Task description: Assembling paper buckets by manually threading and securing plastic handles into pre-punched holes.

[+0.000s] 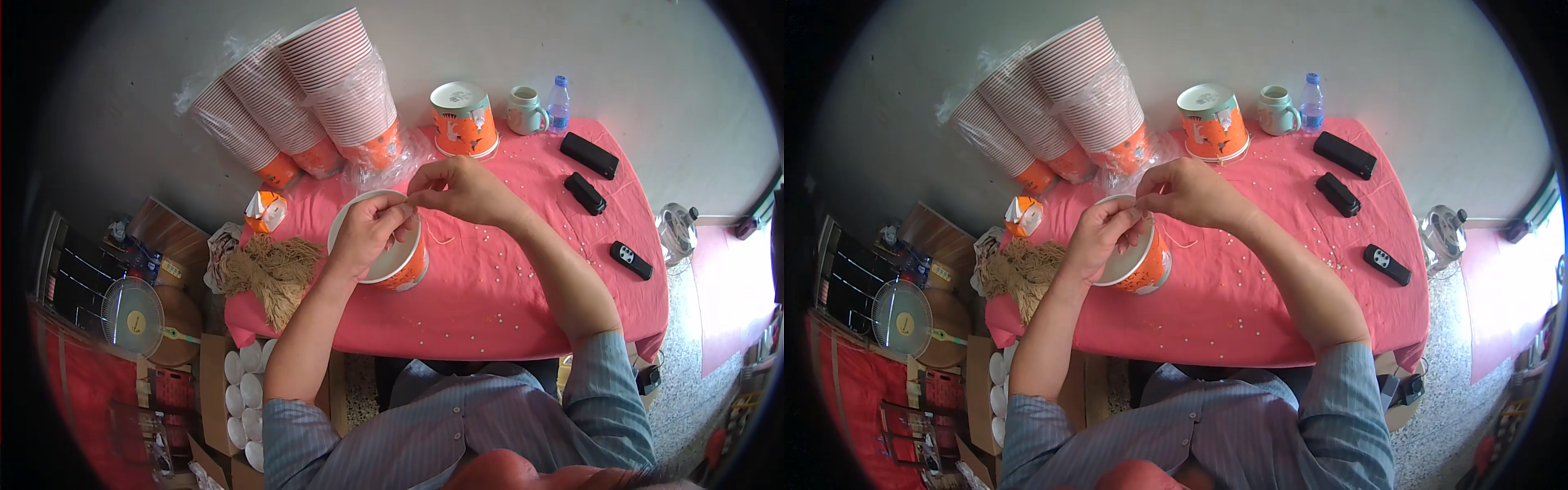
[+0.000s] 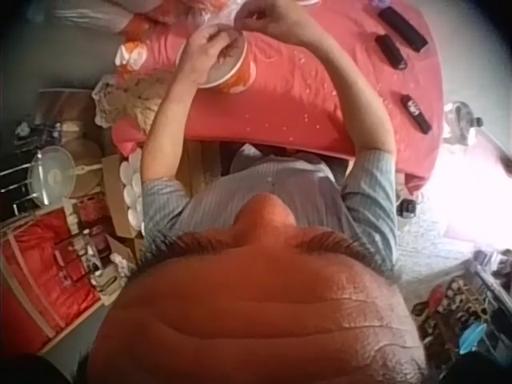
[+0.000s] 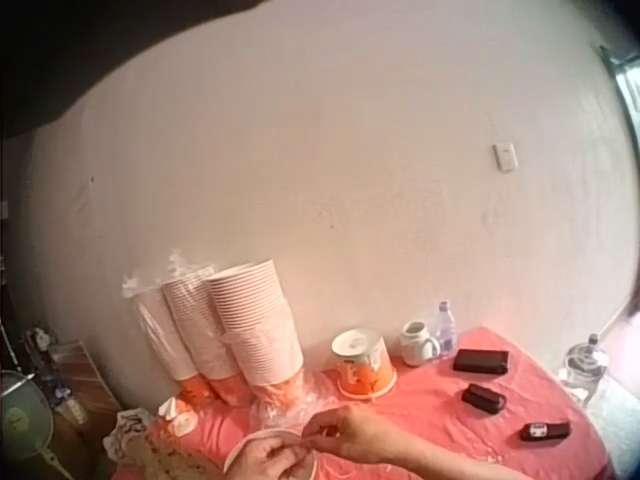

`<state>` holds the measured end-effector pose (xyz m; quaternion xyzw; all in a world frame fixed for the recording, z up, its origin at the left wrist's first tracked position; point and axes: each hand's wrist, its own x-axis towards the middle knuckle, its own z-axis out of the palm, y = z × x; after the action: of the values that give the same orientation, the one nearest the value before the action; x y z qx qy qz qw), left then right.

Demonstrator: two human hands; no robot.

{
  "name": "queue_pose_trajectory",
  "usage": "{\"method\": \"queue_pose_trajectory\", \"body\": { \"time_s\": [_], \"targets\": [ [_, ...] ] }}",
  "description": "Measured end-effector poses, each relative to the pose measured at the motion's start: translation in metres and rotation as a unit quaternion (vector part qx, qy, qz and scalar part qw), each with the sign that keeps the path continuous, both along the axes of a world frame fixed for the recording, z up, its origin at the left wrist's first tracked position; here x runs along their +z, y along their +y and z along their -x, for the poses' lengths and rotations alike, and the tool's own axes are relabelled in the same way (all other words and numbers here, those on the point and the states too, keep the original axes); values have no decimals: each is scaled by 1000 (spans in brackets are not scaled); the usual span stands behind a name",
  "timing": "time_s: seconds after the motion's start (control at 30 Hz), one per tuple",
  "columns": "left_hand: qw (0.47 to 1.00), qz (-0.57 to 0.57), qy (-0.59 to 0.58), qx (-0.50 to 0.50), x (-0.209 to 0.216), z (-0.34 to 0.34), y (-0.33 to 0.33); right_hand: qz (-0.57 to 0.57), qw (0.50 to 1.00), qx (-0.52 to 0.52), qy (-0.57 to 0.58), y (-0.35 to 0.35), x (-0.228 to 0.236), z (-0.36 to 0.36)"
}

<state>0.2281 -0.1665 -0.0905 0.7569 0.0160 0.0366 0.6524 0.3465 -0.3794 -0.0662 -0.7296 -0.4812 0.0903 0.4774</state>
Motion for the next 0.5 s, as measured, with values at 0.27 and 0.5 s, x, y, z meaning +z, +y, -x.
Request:
{"method": "queue_pose_trajectory", "body": {
  "time_s": [0.27, 0.5],
  "targets": [
    [1000, -8, 21, 1, 4, -2, -4, -66, 997, 19, 42, 5, -13, -9],
    [998, -68, -6, -16, 12, 3, -15, -71, 996, 12, 45, 10, -16, -5]
  ]
}}
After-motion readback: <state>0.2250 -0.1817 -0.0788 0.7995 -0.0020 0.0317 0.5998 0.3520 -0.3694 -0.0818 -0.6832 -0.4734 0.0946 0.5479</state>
